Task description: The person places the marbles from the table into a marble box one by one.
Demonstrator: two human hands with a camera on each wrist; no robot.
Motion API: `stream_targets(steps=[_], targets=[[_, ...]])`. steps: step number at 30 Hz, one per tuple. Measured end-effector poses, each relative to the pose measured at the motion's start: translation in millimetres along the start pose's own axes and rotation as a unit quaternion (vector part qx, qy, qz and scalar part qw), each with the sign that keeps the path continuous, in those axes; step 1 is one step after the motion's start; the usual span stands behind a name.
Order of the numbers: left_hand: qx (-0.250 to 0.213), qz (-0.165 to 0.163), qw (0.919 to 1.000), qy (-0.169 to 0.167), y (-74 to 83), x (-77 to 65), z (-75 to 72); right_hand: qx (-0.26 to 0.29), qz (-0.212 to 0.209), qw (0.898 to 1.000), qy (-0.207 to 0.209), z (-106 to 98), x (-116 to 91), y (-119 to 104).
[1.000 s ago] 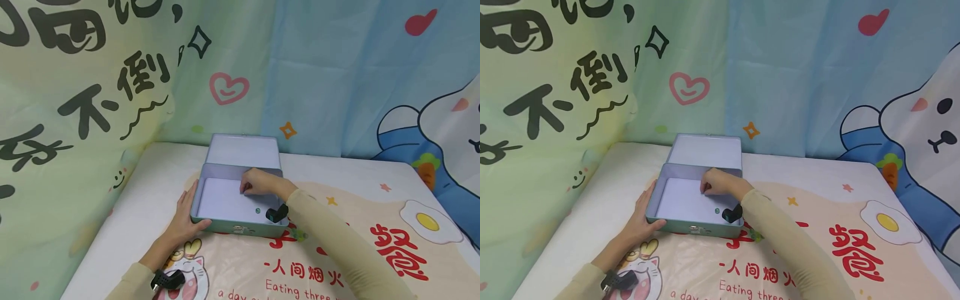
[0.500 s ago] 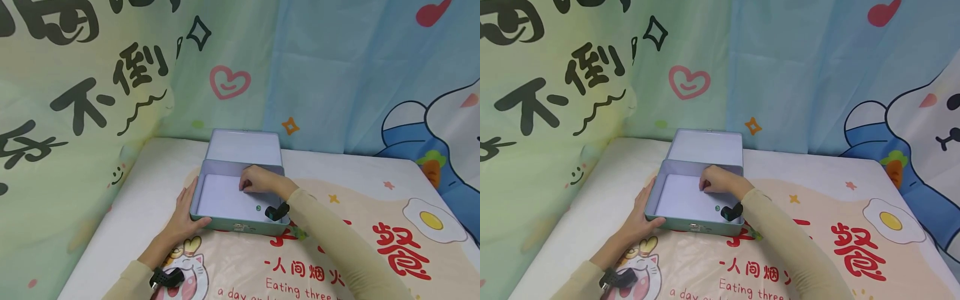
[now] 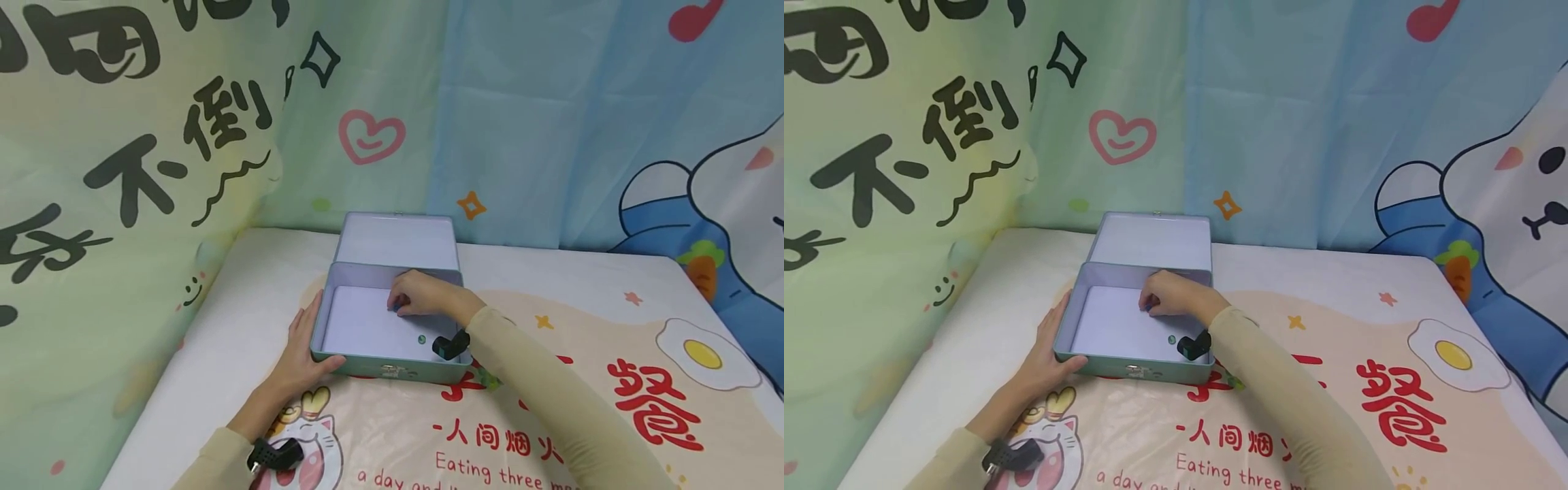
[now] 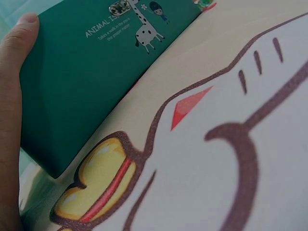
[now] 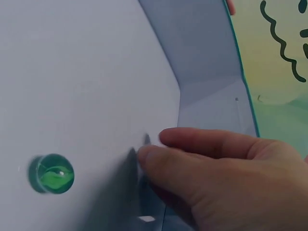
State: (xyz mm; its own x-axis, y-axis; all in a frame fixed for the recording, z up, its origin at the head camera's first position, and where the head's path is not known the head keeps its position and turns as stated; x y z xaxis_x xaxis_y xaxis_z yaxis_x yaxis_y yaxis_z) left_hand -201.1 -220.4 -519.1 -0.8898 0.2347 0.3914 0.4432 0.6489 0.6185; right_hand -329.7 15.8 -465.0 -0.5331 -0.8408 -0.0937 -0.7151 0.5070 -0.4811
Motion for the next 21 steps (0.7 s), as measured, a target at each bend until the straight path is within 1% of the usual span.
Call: stream_targets(steps=[4,7,12,17,21], targets=[[0.003,0.010,0.9999,0.009,0.4,0.9,0.5,0.004,-0.007,1.000,0.007,-3.0,0.3,-1.1],[0.004,0.006,0.9999,0.008,0.4,0.4,0.2,0.010,-0.019,1.000,0.012,-8.0,-0.7,-3.5],[0.009,-0.003,1.0000,0.000,-0.9,-1.1,1.0,0.037,-0.008,0.999,0.022,-25.5,-7.8,-14.6],[0.009,0.001,0.9999,0.006,0.8,-0.3,1.4,0.042,-0.005,0.998,0.047,-43.1,-21.6,-24.4],[0.010,0.000,0.9999,0.011,0.9,-0.7,1.9,0.037,-0.005,0.996,0.078,-52.2,-41.6,-29.8]])
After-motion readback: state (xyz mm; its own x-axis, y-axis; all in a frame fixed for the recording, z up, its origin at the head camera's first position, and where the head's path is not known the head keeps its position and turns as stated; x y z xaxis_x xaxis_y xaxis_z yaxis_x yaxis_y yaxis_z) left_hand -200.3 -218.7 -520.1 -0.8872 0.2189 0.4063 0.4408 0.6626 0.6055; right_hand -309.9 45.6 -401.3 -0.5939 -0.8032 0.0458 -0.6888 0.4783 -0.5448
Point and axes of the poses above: each hand's wrist, its own x-axis towards the middle knuckle, its own z-axis out of the palm, y = z × x, the point moved 2 cm from there along x, towards the middle knuckle, and after that the axes turned 10 degrees about x, right-handed, at the moved point
